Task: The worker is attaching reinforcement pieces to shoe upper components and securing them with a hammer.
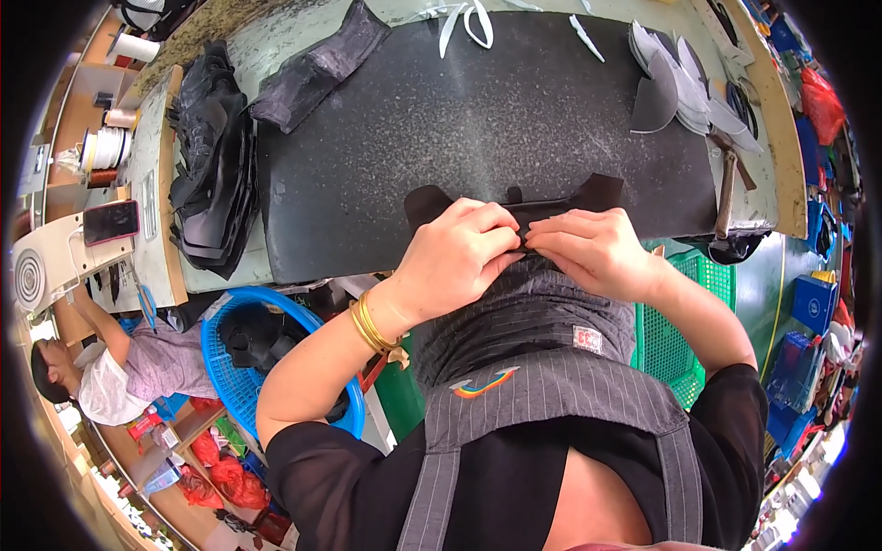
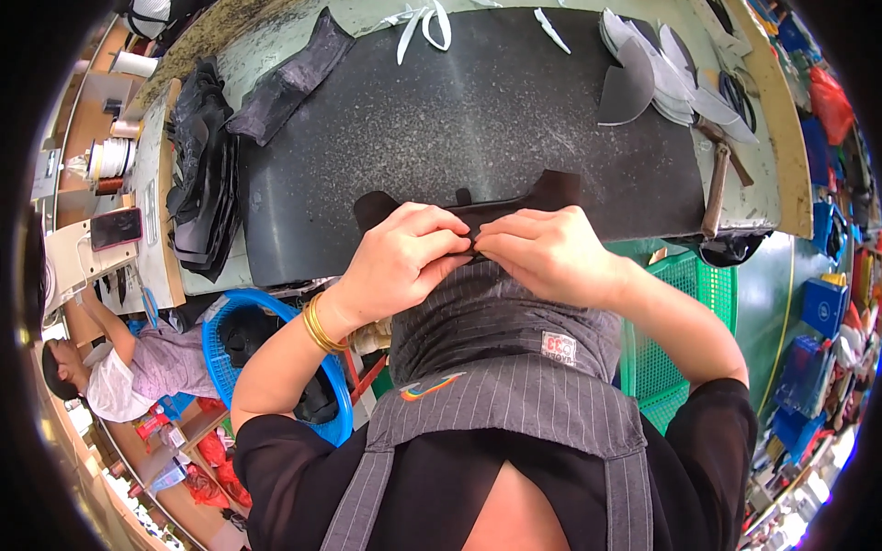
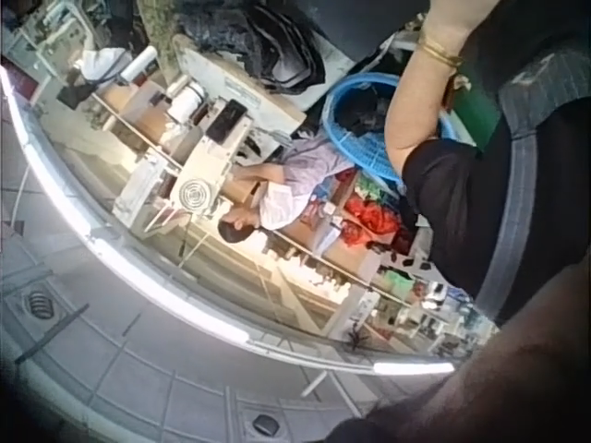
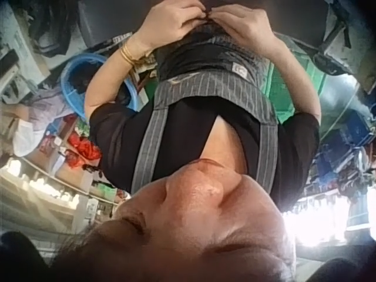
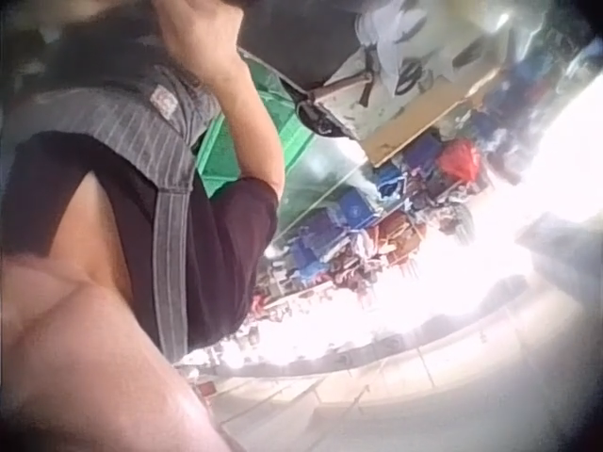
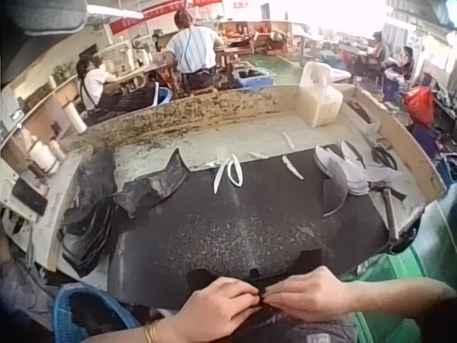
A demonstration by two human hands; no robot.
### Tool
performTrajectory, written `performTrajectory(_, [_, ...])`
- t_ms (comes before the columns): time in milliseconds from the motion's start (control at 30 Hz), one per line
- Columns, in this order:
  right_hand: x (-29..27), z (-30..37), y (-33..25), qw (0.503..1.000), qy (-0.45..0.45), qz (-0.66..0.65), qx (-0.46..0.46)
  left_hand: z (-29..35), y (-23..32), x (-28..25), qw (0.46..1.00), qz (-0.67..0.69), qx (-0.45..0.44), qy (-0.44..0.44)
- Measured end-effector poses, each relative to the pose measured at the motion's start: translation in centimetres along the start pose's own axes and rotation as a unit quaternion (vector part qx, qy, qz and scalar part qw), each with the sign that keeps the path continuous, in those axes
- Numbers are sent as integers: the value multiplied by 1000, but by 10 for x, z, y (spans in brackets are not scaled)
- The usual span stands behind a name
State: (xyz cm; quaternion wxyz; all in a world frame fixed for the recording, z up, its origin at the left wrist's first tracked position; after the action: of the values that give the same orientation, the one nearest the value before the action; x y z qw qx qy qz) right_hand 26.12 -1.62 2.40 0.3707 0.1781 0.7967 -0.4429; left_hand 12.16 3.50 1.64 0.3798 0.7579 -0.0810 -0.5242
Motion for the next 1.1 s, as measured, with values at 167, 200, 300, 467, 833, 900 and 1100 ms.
performTrajectory(167, [4,6,-4,996,-42,25,-78,6,9,-1,994,-79,77,-10])
performTrajectory(200, [4,8,-4,996,-38,27,-80,9,13,4,984,-137,117,-9])
performTrajectory(300, [8,20,-7,994,-17,53,-93,13,31,11,957,-254,138,30])
performTrajectory(467, [9,26,-1,995,44,4,-93,12,37,11,955,-256,140,55])
performTrajectory(833, [13,16,-22,982,30,165,-93,16,33,16,951,-255,150,93])
performTrajectory(900, [16,16,-20,978,30,176,-104,16,32,12,951,-252,158,82])
performTrajectory(1100, [13,18,-18,982,50,168,-73,13,43,18,954,-278,99,59])
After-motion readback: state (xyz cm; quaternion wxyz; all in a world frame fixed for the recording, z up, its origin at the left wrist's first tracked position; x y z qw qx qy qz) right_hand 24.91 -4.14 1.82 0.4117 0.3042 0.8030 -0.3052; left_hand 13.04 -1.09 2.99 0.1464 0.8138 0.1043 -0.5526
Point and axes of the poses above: each hand's wrist, its own z-axis away from the middle knuckle, its own x-axis out of the palm, y = z × x, the point moved 7 cm from there along -z, towards the middle knuckle, and after that the axes turned 2 degrees about -y, right-handed, at the moved point
